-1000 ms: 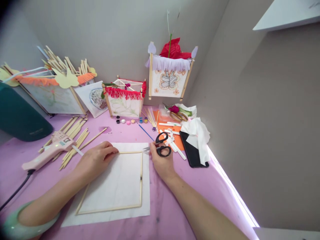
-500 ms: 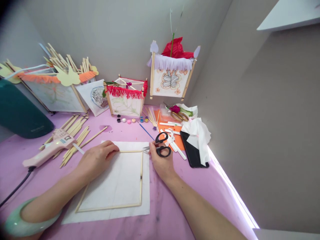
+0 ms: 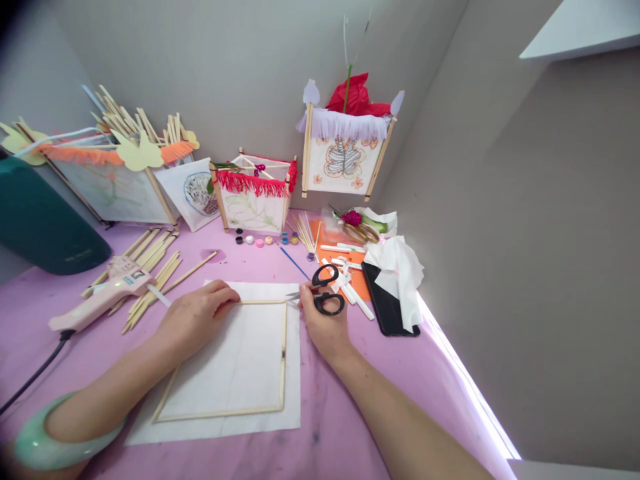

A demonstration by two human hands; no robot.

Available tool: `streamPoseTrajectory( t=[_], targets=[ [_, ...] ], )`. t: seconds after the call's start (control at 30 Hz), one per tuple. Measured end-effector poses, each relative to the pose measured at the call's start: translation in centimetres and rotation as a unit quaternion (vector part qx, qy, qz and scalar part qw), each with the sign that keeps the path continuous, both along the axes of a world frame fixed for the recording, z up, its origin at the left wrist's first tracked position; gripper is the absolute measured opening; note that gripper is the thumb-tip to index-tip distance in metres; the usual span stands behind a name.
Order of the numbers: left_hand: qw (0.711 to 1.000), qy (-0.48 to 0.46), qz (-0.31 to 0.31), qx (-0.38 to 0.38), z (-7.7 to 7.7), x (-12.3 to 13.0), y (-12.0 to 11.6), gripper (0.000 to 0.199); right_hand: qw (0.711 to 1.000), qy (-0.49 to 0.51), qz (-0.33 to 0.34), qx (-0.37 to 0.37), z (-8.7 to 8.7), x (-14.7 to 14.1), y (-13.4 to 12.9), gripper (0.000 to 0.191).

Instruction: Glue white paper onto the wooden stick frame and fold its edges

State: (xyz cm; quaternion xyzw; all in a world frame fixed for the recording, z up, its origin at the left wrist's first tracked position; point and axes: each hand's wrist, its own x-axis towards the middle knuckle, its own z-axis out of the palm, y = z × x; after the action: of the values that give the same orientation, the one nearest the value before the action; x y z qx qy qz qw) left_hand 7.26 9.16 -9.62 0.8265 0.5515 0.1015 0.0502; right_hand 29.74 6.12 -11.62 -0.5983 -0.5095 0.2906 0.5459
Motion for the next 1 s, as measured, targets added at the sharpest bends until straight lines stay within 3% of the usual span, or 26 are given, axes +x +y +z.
streamPoseTrajectory(
  t=[0.5, 0.63, 0.73, 0.87, 1.0],
  targets=[
    [1.000, 0.009, 0.005, 0.004, -0.1, 0.1, 0.0, 0.027, 1.000, -0.005, -0.010, 0.017, 0.1, 0.0, -0.1, 0.031],
    [0.999, 0.010, 0.000, 0.043, 0.4, 0.2, -0.6, 0.027, 1.000, -0.014, -0.005, 0.014, 0.3, 0.0, -0.1, 0.031],
    [0.994, 0.007, -0.085, 0.066, 1.0, 1.0, -1.4, 0.030, 1.000, -0.010, -0.004, 0.006, 0.3, 0.0, -0.2, 0.030],
    [0.973, 0.022, -0.227, 0.032, 1.3, 2.8, -2.7, 0.037, 0.999, -0.033, -0.009, 0.020, 0.3, 0.0, -0.2, 0.029],
    [0.961, 0.033, -0.276, 0.010, 0.8, 3.9, -3.1, 0.041, 0.999, -0.035, -0.007, 0.029, 0.2, 0.1, 0.0, 0.028]
  ],
)
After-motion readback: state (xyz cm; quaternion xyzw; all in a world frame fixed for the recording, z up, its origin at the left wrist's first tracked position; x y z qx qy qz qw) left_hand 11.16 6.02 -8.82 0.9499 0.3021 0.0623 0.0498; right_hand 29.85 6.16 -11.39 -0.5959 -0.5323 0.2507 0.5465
